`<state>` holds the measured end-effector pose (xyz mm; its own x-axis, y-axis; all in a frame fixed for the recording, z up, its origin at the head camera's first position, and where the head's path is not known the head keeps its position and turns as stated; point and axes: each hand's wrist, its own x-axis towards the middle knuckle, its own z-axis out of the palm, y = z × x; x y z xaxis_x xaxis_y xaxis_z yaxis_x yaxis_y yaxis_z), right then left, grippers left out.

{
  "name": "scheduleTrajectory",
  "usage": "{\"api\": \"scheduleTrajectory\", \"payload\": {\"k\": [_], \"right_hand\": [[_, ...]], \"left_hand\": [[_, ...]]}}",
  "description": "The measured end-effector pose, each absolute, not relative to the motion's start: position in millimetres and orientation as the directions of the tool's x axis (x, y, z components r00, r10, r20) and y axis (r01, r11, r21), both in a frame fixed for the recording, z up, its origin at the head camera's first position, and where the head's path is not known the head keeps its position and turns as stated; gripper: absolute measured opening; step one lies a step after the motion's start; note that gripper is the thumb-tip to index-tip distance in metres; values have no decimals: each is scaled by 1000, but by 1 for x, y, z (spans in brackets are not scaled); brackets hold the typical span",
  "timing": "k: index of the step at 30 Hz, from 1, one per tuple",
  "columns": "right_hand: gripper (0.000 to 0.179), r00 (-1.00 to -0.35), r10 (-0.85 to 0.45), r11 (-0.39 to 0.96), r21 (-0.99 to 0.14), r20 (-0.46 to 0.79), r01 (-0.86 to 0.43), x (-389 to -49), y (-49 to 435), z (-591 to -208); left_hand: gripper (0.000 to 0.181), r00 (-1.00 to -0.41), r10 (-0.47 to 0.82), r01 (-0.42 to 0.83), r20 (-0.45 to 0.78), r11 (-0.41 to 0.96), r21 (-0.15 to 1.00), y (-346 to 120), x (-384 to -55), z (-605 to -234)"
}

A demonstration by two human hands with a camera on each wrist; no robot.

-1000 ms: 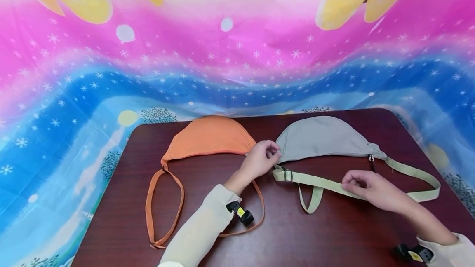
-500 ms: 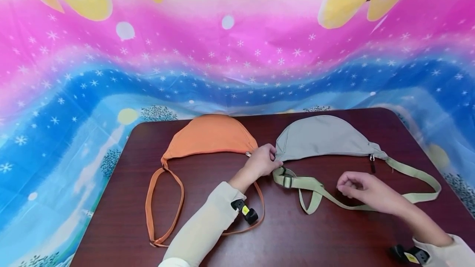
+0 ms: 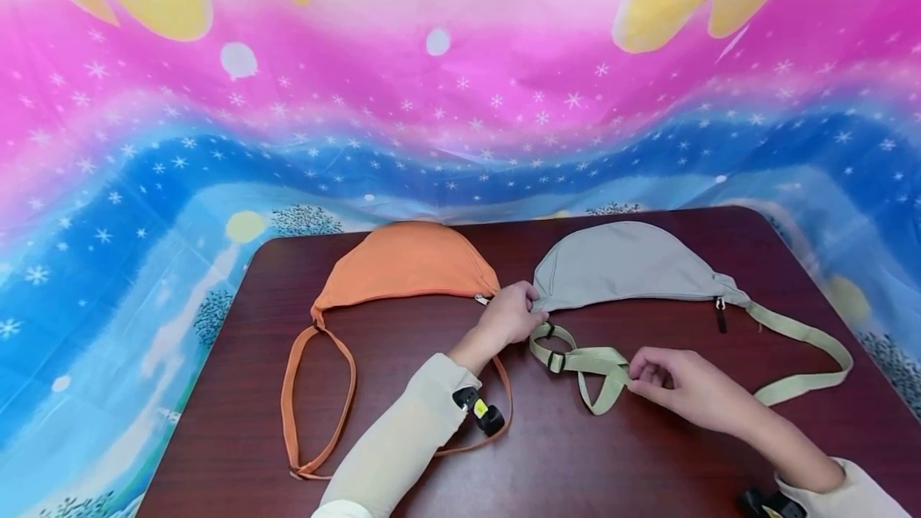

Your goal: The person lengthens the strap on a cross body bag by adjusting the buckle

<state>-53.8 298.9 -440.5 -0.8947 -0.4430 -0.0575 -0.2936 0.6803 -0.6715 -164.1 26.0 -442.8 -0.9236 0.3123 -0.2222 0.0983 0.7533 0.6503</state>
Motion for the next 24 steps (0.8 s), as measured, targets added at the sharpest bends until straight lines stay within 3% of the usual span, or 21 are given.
{"api": "scheduleTrajectory", "payload": {"k": [12,16,24], "right_hand": [[28,-934,-353,851,-395,62,-347,-43,271,-442],[29,-934,-345,855,-377,97,-355,-43,268,-446],[29,-922,-386,823,-437,38,-363,-41,273,-431]], "left_hand": [[24,-932,299,90,-205,739,668,29,-169,-446],[24,-933,288,65,-217,726,684,30,-169,-446],[25,-945,250,15,-211,677,736,27,-176,-448]]}}
